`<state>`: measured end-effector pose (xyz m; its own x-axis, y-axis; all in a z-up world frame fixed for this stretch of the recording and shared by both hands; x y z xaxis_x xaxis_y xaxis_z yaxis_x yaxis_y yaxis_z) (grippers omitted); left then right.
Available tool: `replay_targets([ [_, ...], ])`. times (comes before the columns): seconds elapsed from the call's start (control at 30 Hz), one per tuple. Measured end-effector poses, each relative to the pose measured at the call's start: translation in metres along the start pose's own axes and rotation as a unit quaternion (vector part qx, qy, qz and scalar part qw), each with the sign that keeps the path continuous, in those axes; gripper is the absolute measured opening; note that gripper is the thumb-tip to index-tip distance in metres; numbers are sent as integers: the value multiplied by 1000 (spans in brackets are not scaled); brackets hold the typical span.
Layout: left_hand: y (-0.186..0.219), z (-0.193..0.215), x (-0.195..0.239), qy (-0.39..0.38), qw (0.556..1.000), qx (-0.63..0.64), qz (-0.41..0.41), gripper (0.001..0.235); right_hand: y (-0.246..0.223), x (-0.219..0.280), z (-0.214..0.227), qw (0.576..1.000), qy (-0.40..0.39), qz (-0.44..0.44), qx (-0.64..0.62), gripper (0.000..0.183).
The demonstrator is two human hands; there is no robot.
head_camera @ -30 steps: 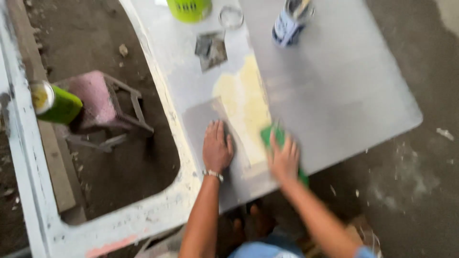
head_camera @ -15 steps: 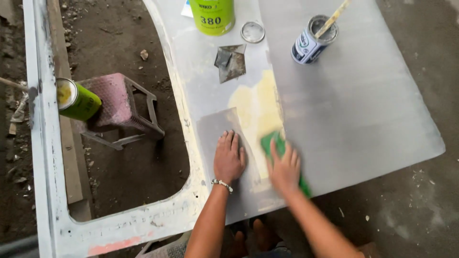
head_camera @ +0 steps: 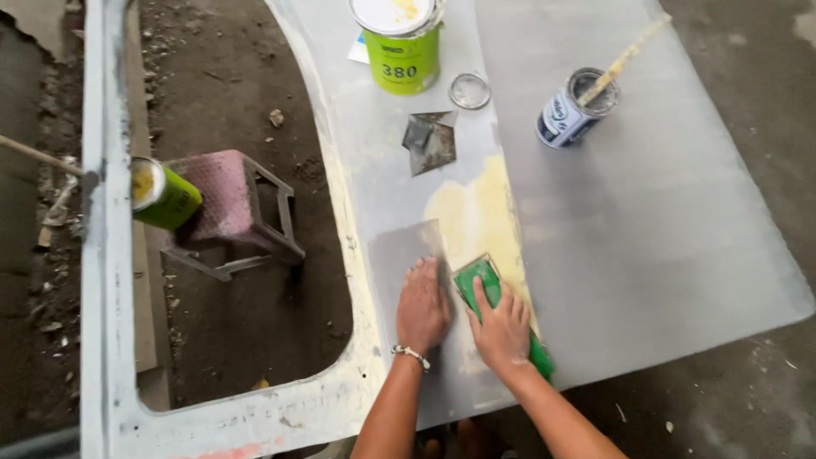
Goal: The person sands a white car door using a sanding block and a green sponge. They dip the sponge into a bucket of water and continue sanding the surface, occasionally wiping the area with their hands.
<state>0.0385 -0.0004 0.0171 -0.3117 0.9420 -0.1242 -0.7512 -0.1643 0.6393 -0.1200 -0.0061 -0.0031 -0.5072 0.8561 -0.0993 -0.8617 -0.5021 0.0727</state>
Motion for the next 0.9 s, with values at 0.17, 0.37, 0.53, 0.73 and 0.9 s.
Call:
replay_targets([
  [0.17,-1,-5,-3,-19,1000,13,6,59,68,-134,-16,999,-31,-20,-21,71],
  [0.37,-4,-4,-4,-18,999,25,11,64,26,-98,-13,999,16,-32,-14,71],
  [0.53,-6,0,-3,-7,999,38,11,61,20,-129,-16,999,-7,32,-6,72],
  [0.73,-4,-1,-1,-27,999,31,21,66,49,-187,-7,994,92,-50,-34,64],
  [0.9,-8,0,-5,-4,999,48,20,67,-5,-135,-13,995,50,87,19,71],
])
Point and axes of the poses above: each hand's wrist, its own x-axis away from the middle knuckle, its own z-axis out of the back of the hand, y = z × x, the point moved 8 cm from there along -x, towards the middle knuckle, and after that the axes turned 12 degrees about z, right-handed, at the moved point
